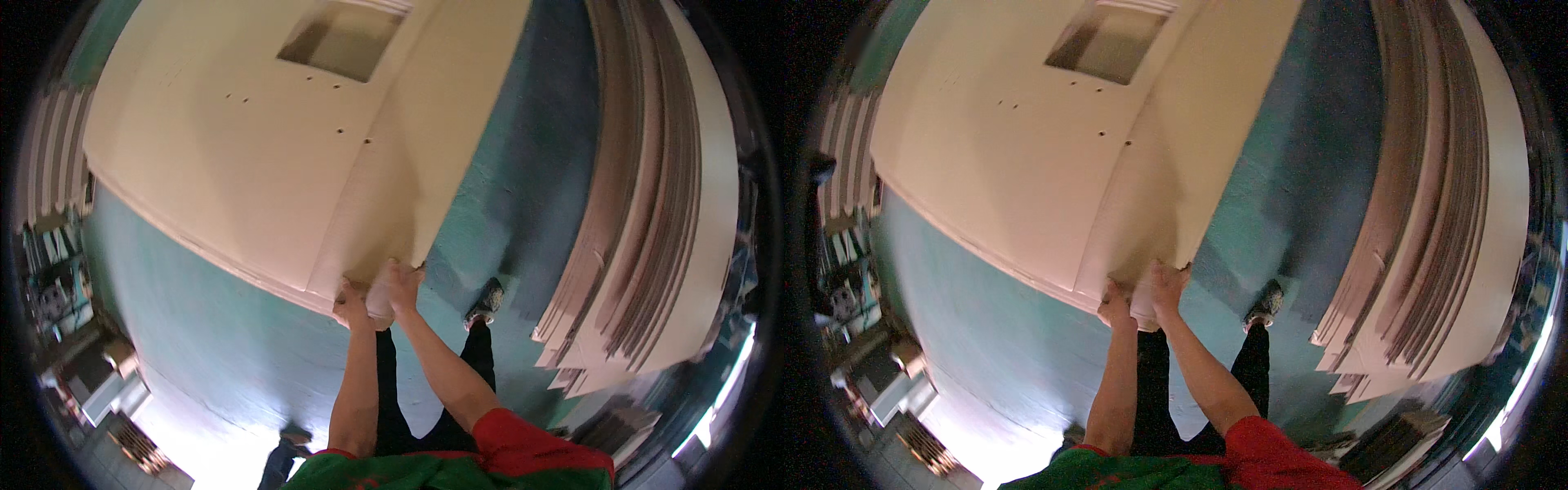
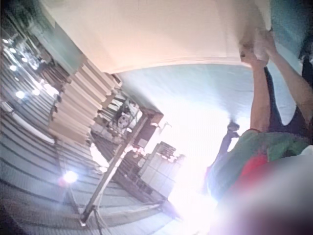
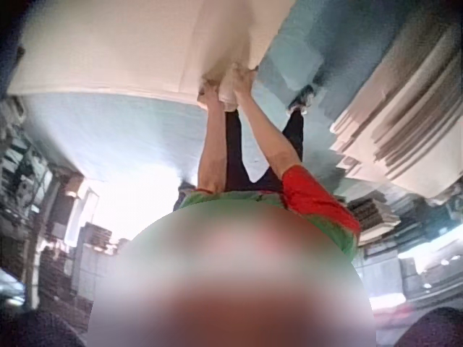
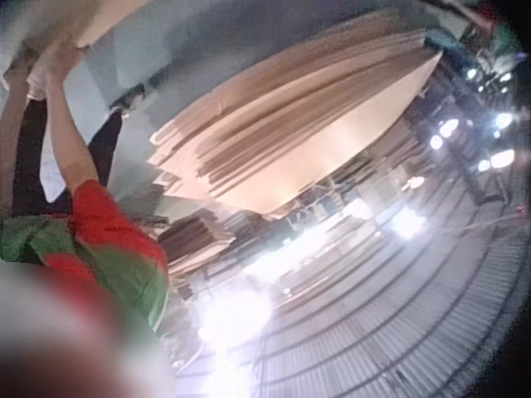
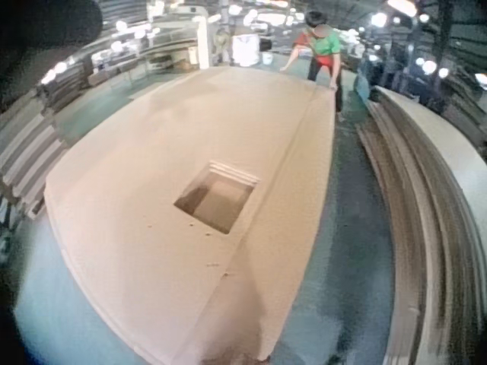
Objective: The person walks through a warehouse, operates a pallet jack to move a stack of wood panels, then drives a forklift to transport the stack. After parking the forklift, the person and a coworker manually lift and stack individual wood panels onto a pile.
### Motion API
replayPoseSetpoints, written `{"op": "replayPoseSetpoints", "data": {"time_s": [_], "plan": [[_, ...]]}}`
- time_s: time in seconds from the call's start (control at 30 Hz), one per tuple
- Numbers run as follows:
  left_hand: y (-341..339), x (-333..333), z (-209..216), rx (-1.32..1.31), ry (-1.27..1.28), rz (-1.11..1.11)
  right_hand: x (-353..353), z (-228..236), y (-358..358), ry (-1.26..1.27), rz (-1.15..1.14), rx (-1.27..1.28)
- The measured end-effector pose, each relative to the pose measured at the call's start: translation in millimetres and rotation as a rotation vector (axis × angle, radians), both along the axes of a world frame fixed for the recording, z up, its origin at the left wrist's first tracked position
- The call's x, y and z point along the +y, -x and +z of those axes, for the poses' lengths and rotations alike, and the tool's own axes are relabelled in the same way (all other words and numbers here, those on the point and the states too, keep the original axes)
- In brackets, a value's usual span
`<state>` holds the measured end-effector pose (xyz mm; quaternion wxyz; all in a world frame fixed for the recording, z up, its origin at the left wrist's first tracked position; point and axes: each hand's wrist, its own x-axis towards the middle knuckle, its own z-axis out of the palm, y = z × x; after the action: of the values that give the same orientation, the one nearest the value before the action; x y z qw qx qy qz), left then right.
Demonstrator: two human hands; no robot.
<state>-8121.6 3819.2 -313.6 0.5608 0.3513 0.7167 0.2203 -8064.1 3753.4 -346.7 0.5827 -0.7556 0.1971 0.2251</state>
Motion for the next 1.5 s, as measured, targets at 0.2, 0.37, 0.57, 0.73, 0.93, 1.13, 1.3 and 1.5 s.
{"op": "replayPoseSetpoints", "data": {"time_s": [0.2,0.37,0.57,0.73,0.93,1.13,1.3,1.5], "plan": [[20.9,13.9,-22.6,0.085,0.180,-0.389,-14.2,-4.3,0.8,0.350,0.477,0.123],[39.1,45.4,13.8,0.308,0.351,-0.726,-138.3,59.8,-23.6,0.087,0.234,-0.052],[5.9,-17.3,38.3,0.657,0.266,-1.404,-492.2,179.4,-29.2,0.599,-0.742,-0.040],[-109.4,-227.8,55.1,0.247,0.063,-2.137,-707.7,241.8,-35.0,0.364,-1.282,-0.276],[-217.2,-497.2,167.2,-0.355,0.461,-2.077,-774.1,255.1,-67.3,0.179,-1.064,-0.003],[-224.6,-607.5,228.8,-0.415,0.560,-2.226,-787.8,261.4,-69.4,0.266,-1.110,0.059],[-194.2,-625.9,220.6,-0.412,0.686,-2.215,-809.2,268.8,-47.6,0.233,-1.165,0.091],[-157.5,-618.1,212.8,-0.321,0.774,-2.283,-815.4,265.8,4.6,0.340,-1.250,-0.006]]}}
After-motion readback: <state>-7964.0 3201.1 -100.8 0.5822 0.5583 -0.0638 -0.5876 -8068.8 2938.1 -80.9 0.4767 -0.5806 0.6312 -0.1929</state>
